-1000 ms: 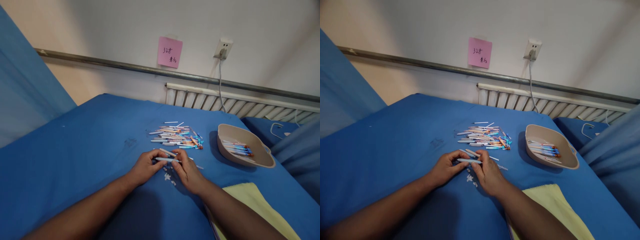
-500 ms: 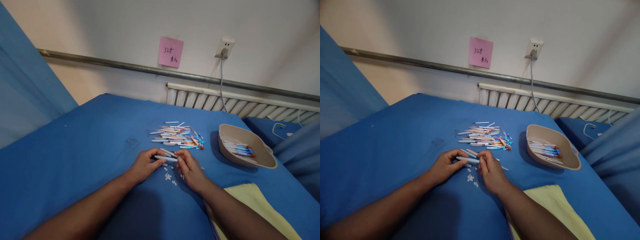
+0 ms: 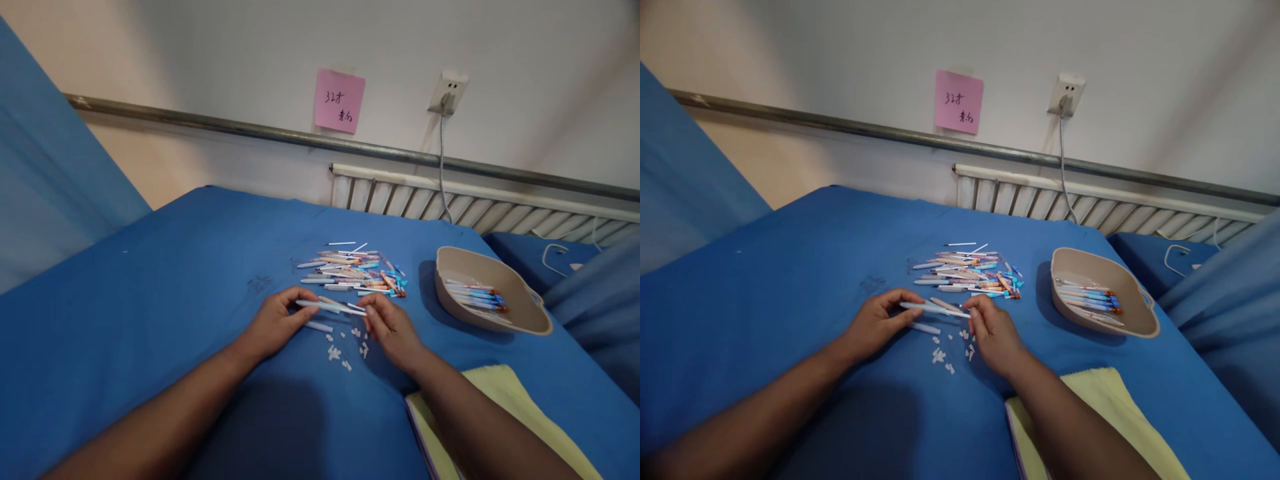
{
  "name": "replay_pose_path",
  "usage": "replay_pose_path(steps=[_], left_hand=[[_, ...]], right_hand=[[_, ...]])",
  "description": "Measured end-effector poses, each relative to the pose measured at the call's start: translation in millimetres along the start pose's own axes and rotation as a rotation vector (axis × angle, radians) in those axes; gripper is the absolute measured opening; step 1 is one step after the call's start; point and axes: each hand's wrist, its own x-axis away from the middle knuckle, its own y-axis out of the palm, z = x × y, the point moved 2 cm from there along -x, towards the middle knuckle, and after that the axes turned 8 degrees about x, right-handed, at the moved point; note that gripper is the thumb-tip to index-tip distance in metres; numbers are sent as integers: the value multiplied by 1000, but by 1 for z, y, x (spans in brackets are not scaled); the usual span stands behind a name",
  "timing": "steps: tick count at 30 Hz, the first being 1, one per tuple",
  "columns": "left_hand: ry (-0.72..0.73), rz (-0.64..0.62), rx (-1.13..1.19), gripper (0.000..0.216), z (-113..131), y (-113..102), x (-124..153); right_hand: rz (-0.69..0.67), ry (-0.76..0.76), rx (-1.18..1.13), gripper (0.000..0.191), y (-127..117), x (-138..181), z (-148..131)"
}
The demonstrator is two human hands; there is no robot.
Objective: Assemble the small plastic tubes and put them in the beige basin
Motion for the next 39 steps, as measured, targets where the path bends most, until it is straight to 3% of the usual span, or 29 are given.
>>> replay_pose_path(steps=[5,12,19,30,39], left_hand=[[-29,152,105,30,-8,-15,-10],[-65,104,143,29,-9,-5,-9],[-86,81,113,25,-7,-3,-9],[-72,69,123,28,-10,-1,-10],[-71,98,132,30,-10,-4,-11]], right_hand=[[-74,-51,213,16,-14,-4,6],[-104,-158,585,12,-8,-4,-3],[24,-80,630,11,-16,-12,6],[-177,-150,863,17,-22,-28,9],[-87,-195,695,16,-22,-20,11]])
